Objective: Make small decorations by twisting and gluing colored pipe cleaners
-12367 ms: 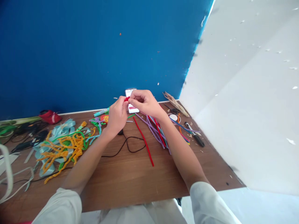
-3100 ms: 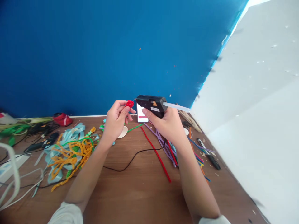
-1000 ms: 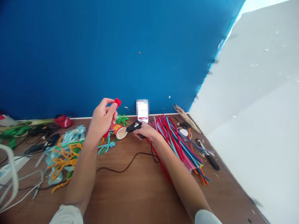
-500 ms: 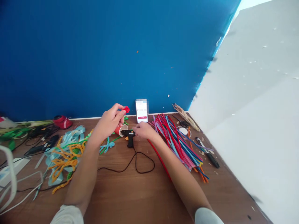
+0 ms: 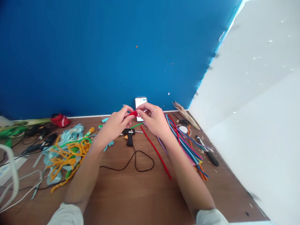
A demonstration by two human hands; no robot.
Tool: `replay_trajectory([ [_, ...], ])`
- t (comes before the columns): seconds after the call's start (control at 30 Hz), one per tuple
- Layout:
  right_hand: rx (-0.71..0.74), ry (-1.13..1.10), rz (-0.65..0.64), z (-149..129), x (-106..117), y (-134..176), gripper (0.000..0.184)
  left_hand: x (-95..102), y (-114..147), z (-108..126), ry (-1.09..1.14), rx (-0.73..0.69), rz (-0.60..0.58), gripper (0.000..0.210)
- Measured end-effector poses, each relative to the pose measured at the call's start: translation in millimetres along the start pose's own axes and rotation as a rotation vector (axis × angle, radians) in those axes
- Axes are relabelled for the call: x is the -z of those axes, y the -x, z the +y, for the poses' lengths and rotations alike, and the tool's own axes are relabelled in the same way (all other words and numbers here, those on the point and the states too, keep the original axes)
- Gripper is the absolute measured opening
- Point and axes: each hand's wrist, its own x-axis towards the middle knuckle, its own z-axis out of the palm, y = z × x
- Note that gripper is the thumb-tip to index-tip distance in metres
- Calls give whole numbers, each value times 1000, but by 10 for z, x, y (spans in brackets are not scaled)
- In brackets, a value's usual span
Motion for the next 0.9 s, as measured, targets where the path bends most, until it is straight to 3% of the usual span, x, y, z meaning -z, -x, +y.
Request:
replay_trajectory([
  [0.4, 1, 195, -42, 16, 77, -10, 16, -13, 20, 99, -112, -36, 10, 28],
  [0.9, 135, 439, -50, 28, 90, 0, 11, -81, -8, 121, -264, -52, 42, 21],
])
